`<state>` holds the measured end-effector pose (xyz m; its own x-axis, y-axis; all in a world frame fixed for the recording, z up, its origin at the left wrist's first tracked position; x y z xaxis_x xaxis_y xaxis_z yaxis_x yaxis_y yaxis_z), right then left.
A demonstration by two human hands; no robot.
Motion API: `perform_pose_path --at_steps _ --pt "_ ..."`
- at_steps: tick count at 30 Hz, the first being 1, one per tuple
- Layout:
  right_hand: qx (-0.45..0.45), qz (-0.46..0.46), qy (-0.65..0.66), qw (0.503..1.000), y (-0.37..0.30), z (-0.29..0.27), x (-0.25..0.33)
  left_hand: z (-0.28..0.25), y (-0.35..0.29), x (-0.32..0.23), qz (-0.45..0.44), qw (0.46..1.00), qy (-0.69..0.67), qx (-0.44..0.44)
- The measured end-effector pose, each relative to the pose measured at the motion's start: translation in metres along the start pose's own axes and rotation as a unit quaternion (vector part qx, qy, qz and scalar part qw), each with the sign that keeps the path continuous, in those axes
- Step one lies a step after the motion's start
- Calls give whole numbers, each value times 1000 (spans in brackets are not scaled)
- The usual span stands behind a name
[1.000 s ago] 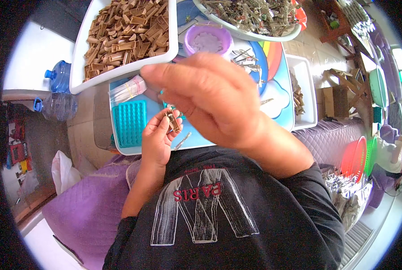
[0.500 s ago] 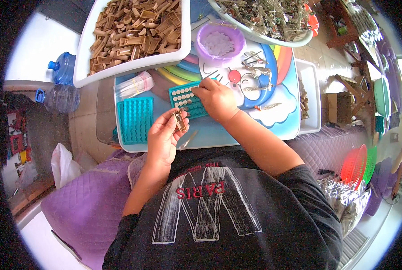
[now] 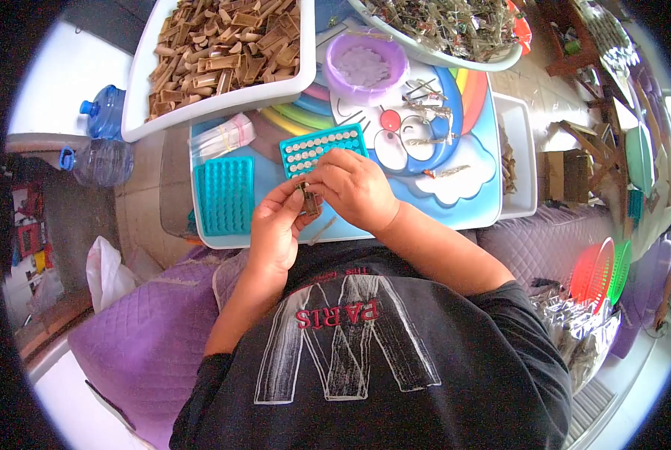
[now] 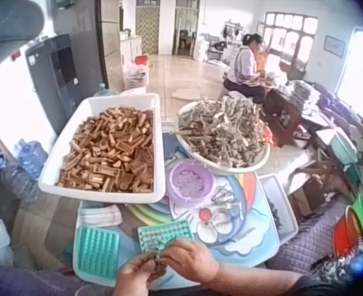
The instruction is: The person places small brown rectangular plastic or rubber components into a green sorting grid by hand, then interacts with other small white circular parts and plastic trays.
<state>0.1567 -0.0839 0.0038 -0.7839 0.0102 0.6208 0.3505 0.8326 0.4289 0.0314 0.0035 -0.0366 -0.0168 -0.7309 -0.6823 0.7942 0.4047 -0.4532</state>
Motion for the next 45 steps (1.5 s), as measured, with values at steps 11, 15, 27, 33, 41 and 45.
perform_pose_path --at_steps 11,15,27,33,41,45 --pt "7 -9 -3 1000 -8 0 -8 -3 1 5 -22 1000 5 -3" --pt "-11 32 -51 998 0 9 -31 -2 2 2 -16 1000 1 -3" --pt "37 -4 -125 992 0 21 -38 -3 5 0 -26 1000 0 -13" --pt "7 26 8 1000 0 -4 -6 4 4 2 -29 1000 11 -2" --pt "19 30 22 999 -13 -5 -2 7 -3 6 -35 999 22 9" --pt "17 33 24 999 -20 -3 -2 12 -4 10 -41 999 24 -1"
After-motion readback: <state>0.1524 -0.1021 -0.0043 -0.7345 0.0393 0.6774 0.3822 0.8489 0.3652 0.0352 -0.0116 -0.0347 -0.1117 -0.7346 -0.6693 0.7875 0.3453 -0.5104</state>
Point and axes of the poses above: each hand's wrist, its own y-axis towards the middle knuckle, its own z-axis out of the palm, x = y × z, the point moved 2 cm from there along y, towards the middle knuckle, and after that the axes turned 2 degrees about x, right-handed, at the moved point
